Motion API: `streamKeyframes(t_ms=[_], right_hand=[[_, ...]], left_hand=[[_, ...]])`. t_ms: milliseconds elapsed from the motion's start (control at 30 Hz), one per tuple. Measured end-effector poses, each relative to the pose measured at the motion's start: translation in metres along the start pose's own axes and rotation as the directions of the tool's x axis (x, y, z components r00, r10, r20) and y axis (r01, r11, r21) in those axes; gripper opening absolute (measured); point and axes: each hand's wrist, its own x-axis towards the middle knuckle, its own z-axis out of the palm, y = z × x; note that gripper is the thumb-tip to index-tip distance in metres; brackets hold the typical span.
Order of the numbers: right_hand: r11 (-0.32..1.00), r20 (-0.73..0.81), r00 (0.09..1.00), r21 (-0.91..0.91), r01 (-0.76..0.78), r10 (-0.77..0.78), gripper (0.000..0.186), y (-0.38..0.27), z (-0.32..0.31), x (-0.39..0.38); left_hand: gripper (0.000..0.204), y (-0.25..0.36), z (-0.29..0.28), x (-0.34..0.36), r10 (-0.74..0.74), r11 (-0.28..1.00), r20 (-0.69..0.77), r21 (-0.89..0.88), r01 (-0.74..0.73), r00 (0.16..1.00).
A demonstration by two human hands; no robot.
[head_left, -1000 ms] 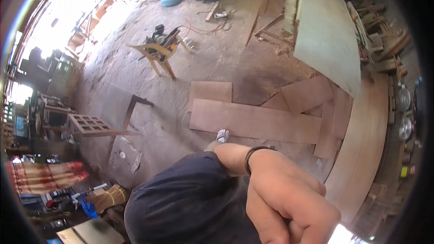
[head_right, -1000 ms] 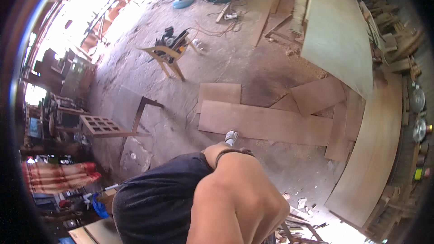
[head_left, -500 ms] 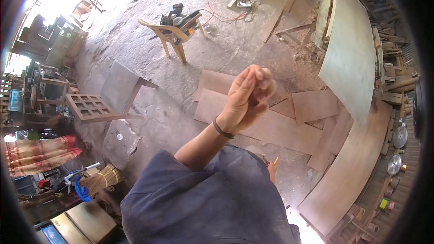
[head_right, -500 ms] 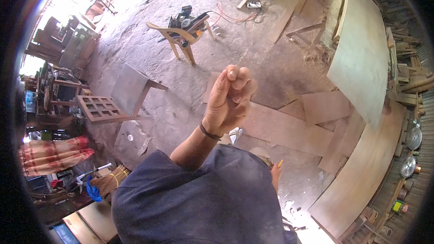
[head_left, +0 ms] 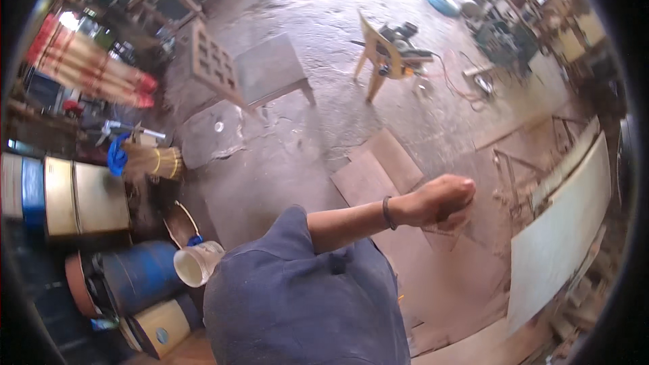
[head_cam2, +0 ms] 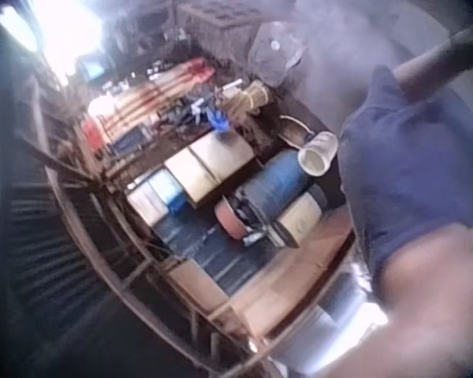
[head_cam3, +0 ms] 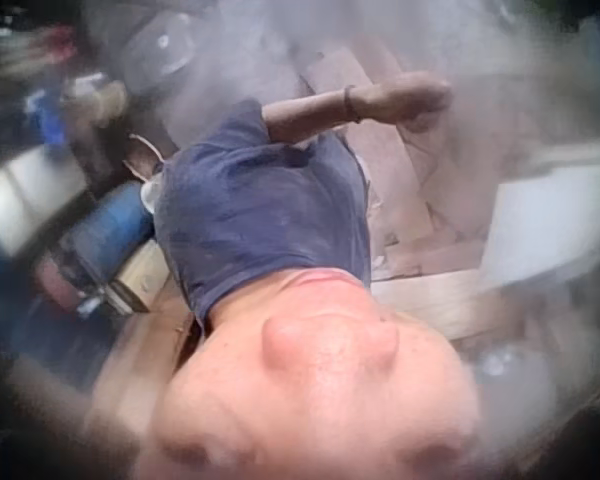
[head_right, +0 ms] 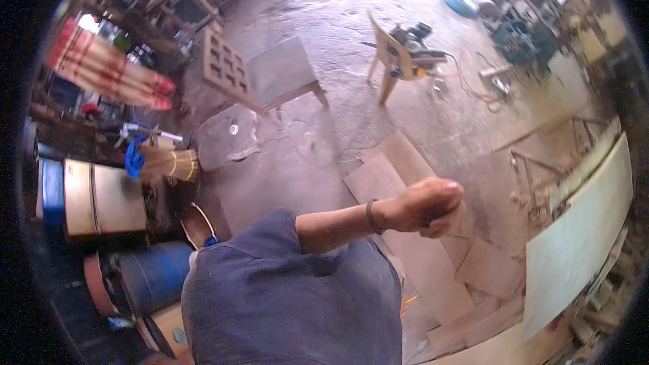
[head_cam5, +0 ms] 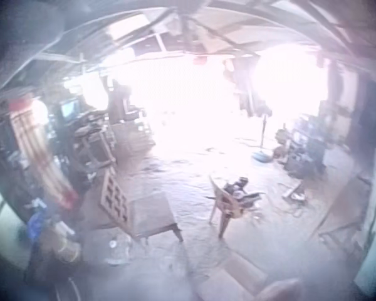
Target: Marking a wood panel, cutting it with a hand saw, and then using a power sander to smooth the edges of a wooden frame project.
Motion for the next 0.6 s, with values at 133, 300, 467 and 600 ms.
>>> streamKeyframes(t_ms=[133,300,467,600], right_hand=[[0.997,0.049,0.998,-0.076,0.03,-0.026,0.04,-0.018,0.003,0.021],[0.986,0.078,0.996,-0.152,0.066,-0.054,0.04,-0.029,0.012,0.029],[0.968,0.101,0.985,-0.198,0.156,-0.138,0.039,-0.005,0.012,0.056],[0.961,0.021,0.976,-0.172,0.219,-0.219,0.039,0.065,-0.004,0.083]], left_hand=[[0.032,0.013,-0.005,-0.033,-0.011,0.94,0.133,0.339,-0.034,0.991],[0.052,-0.038,0.01,-0.058,-0.202,0.727,0.309,0.683,-0.069,0.929],[0.051,-0.091,0.082,-0.08,-0.564,0.804,0.596,0.555,0.214,0.572],[0.062,-0.102,0.093,-0.082,-0.461,0.881,0.782,0.459,0.113,0.419]])
